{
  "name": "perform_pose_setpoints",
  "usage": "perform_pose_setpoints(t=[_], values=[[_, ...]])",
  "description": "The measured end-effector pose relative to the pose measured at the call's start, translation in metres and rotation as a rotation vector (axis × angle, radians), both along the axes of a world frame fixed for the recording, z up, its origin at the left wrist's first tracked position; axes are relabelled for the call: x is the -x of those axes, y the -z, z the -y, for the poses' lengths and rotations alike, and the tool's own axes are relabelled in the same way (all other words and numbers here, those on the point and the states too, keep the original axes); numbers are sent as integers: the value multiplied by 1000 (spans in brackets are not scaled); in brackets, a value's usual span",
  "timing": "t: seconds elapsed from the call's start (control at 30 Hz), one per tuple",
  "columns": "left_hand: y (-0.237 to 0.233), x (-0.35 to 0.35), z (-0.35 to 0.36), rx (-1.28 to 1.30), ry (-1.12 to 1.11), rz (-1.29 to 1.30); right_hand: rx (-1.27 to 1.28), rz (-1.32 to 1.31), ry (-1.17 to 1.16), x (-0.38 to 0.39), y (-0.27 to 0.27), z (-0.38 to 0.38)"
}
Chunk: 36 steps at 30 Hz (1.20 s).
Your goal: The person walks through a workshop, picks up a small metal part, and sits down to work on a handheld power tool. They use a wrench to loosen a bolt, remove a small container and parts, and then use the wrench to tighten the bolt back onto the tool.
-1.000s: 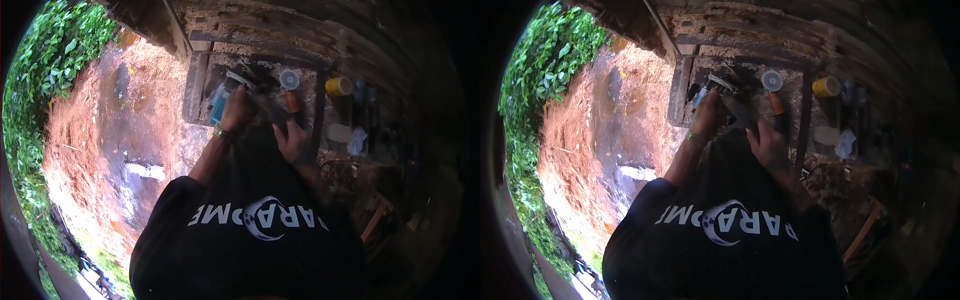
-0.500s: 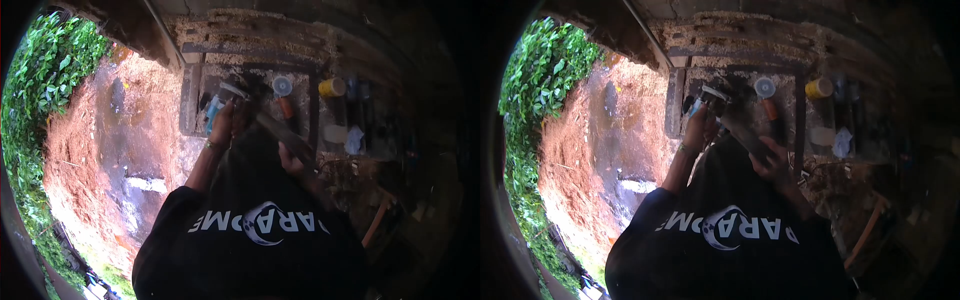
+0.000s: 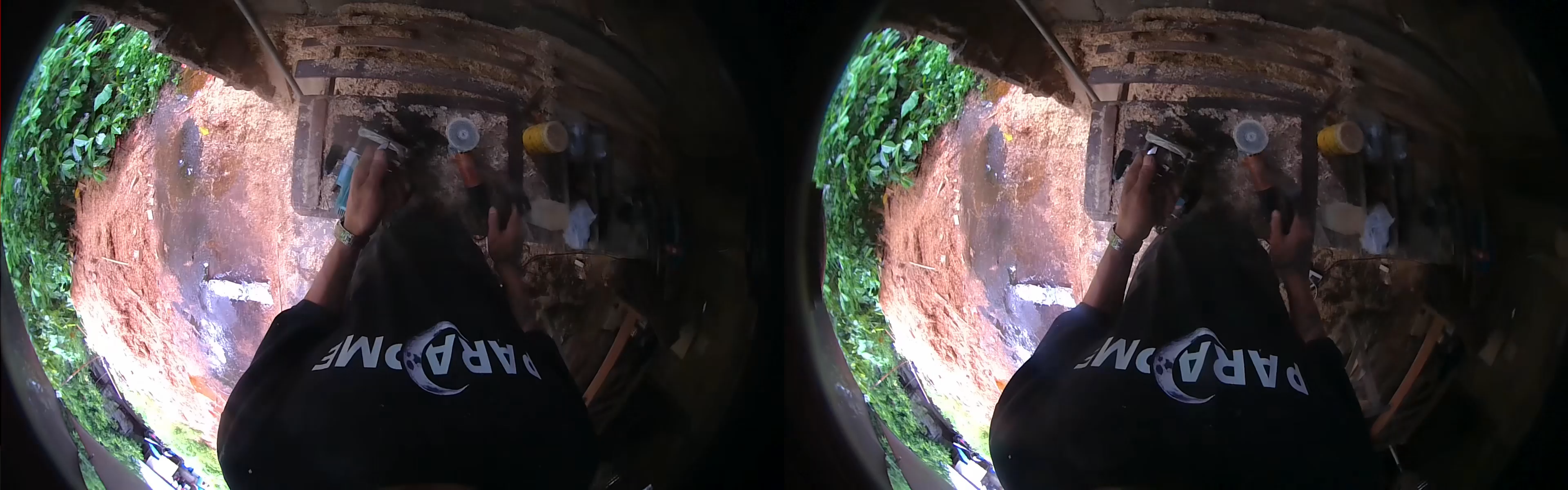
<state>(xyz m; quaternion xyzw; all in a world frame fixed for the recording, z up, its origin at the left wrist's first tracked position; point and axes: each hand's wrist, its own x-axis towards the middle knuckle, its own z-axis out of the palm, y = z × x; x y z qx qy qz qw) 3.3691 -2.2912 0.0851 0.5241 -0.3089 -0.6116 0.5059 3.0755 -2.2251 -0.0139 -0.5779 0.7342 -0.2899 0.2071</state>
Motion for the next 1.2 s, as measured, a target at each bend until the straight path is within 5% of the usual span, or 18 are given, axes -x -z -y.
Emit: perform_pose_setpoints(t=[0.2, 0.33, 0.53, 0.63, 0.73, 0.8, 0.9, 0.93, 1.07, 1.2], values=[[10, -3, 2, -8, 115, -182, -308, 32, 113, 119, 208, 8], [9, -5, -2, -85, 121, -547, -413, 167, 62, 120, 219, 0], [16, 3, -5, -162, 16, -774, -210, -133, 54, 154, 338, -4], [18, 2, -3, -138, 86, -948, -10, -343, 59, 87, 183, 28], [16, 7, -3, -156, 0, -1048, -102, 95, 8, 5, 36, 57], [37, 7, -3, -101, 36, -1184, -63, 594, -177, -41, -6, 62], [39, 17, -4, -193, -178, -1023, -152, 748, -464, -97, -41, 62], [41, 17, -4, -160, -124, -784, -234, 779, -493, -111, -73, 63], [25, 11, -9, 14, 49, 135, -256, 680, -479, -132, -67, 67], [19, 2, -11, 168, 87, 485, -410, 1176, -345, -127, -56, 62]])
